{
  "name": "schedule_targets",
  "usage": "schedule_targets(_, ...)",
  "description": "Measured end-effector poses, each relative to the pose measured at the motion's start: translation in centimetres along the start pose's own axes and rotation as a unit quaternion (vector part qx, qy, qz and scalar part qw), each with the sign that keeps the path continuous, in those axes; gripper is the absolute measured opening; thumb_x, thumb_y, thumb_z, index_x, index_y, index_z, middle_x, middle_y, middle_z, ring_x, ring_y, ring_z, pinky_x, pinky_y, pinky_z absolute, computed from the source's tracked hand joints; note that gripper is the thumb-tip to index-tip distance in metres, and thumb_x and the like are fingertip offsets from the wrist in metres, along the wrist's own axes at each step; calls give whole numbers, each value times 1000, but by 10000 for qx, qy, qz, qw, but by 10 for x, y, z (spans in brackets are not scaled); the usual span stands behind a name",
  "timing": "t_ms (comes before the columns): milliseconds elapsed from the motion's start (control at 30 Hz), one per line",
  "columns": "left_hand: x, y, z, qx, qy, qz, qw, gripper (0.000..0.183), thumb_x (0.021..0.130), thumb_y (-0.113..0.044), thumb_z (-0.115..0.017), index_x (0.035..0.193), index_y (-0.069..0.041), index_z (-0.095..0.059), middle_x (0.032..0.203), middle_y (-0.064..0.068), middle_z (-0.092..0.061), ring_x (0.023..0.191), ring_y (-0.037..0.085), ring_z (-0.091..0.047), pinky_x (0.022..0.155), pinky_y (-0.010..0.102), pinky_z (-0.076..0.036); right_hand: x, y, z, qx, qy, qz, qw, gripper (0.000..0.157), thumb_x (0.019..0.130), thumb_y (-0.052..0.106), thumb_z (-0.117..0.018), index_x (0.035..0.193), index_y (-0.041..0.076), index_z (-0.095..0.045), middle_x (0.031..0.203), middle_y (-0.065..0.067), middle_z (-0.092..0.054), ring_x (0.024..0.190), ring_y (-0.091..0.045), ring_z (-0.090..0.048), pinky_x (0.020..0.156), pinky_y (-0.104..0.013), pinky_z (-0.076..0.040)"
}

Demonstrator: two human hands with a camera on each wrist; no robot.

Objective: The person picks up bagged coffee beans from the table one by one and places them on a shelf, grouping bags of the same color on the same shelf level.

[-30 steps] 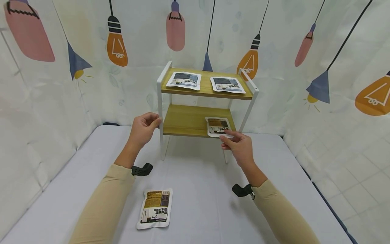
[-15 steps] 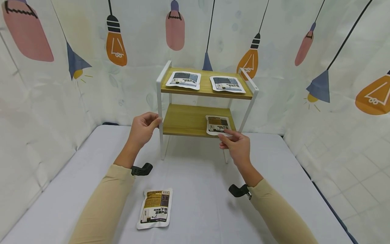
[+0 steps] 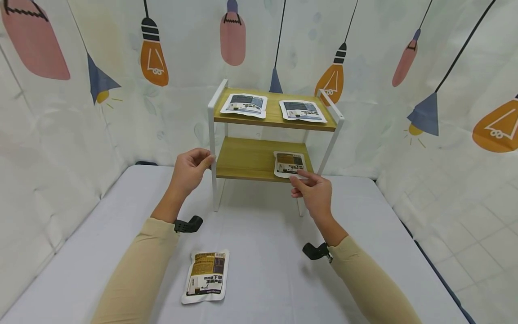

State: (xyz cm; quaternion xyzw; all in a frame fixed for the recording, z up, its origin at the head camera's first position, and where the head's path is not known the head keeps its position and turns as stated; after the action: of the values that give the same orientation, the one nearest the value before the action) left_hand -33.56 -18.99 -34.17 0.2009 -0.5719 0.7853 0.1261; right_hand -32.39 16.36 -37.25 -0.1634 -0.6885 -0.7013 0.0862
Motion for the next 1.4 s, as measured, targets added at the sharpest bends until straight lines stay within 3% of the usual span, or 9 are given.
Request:
schedule_targets(400, 2, 1, 1, -45, 3, -69, 10000, 31, 99, -28, -69, 109, 1, -71, 91, 1, -70, 82, 11, -65, 78, 16, -56, 1, 0, -2, 44, -103, 112, 9999, 37, 85, 18, -85, 117, 2, -76, 76, -1, -77, 54, -12, -70, 56, -32, -61)
schedule_targets(633, 3, 1, 1, -33, 2, -79, 10000, 33, 99, -30, -69, 110, 1, -71, 91, 0, -69, 82, 11, -64, 78, 16, -56, 1, -1, -2, 53, -101, 123, 9999, 37, 85, 19, -85, 116, 2, -76, 84, -19, -77, 54, -13, -70, 56, -32, -61)
schedule_targets(833, 2, 0, 0, -5, 16, -106, 9999, 31, 99, -28, -68, 110, 1, -71, 91, 2, -69, 81, 10, -65, 77, 16, -56, -1, -1, -2, -80, -113, 52, 9999, 39, 86, 23, -84, 120, 5, -75, 88, -21, -76, 57, -12, -71, 58, -31, -62)
schedule_targets(1033, 1, -2, 0, -20, 99, -59, 9999, 30, 100, -23, -67, 113, 4, -70, 99, 16, -69, 81, 9, -64, 77, 13, -55, -11, 2, -5, -87, -80, 222, 9997, 35, 86, 21, -84, 117, 6, -76, 96, -29, -74, 59, -15, -71, 60, -30, -62)
schedule_targets(1167, 0, -3, 0, -10, 82, -12, 10000, 30, 100, -23, -67, 114, 3, -70, 102, 21, -69, 82, 9, -64, 77, 13, -55, -20, 3, -9, -204, 40, 270, 9994, 31, 87, 19, -83, 115, 8, -77, 95, -25, -75, 62, -17, -72, 63, -31, -63)
schedule_targets(1400, 0, -1, 0, 77, 4, -66, 9999, 31, 100, -28, -67, 111, 0, -71, 94, 4, -70, 83, 10, -64, 80, 20, -58, -42, -6, -26, -427, 538, 16, 9976, 29, 88, 26, -82, 115, 14, -77, 95, -13, -76, 72, -20, -74, 70, -32, -64)
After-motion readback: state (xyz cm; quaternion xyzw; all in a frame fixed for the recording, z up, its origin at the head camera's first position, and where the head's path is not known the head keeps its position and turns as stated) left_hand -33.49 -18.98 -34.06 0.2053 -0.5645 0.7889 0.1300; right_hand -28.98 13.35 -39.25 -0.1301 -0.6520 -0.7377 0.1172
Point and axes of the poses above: each hand's wrist, its own x-axis towards the middle knuckle, its own z-axis out of the back of the hand, y = z × x, the point moved 3 cm from there along x, towards the middle knuckle
